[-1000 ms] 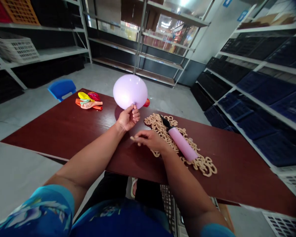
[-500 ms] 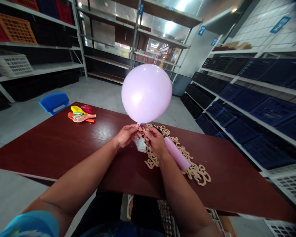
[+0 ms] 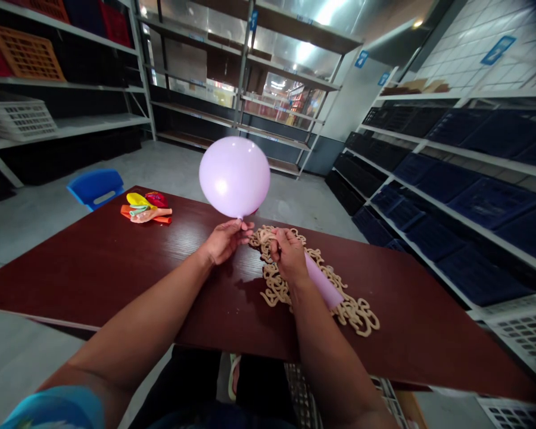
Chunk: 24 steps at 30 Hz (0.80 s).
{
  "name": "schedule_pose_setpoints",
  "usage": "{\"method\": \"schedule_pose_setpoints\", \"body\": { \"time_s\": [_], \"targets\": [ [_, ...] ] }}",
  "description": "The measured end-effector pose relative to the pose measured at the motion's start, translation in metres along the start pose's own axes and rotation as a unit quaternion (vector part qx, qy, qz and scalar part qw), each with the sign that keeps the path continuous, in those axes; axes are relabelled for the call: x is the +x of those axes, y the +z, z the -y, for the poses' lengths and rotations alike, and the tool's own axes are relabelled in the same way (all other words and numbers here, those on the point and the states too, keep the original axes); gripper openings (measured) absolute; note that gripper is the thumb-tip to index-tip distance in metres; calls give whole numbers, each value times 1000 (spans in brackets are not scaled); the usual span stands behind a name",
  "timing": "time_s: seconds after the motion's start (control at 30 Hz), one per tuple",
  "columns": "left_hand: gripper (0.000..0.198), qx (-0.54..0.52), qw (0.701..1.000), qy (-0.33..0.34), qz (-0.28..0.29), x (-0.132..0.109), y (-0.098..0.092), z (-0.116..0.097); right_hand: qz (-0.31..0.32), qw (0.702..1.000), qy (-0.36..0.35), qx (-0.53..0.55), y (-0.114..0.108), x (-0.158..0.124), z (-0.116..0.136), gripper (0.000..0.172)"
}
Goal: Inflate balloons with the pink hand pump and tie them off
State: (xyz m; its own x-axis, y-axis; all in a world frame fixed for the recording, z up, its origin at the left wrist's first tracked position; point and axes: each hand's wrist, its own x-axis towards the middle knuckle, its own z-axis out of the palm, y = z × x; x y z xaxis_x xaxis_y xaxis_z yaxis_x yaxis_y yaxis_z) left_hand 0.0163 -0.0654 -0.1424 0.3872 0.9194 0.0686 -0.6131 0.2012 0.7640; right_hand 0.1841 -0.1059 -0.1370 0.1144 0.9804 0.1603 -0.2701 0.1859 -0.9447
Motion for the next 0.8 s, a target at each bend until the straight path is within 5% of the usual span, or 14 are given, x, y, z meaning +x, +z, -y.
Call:
{"method": "schedule_pose_setpoints", "body": {
  "time_s": [0.13,0.23,0.57,0.73,0.8],
  "targets": [
    [18,-1,994,-53,92,-5,3,3,42,999,13,-24,4,-3,-4,23],
    [19,25,992,-67,108,-5,5,5,55,997,18,-46,5,-5,-5,23],
    [19,33,999,0,-6,3,-1,6,-58,995,-60,-51,-2,-2,4,24],
    [19,-4,998,50,-46,4,2,5,75,975,16,-208,-5,-3,0,20],
    [19,-9,998,44,-41,4,2,5,97,951,-32,-292,-3,-2,-3,18]
  ]
}}
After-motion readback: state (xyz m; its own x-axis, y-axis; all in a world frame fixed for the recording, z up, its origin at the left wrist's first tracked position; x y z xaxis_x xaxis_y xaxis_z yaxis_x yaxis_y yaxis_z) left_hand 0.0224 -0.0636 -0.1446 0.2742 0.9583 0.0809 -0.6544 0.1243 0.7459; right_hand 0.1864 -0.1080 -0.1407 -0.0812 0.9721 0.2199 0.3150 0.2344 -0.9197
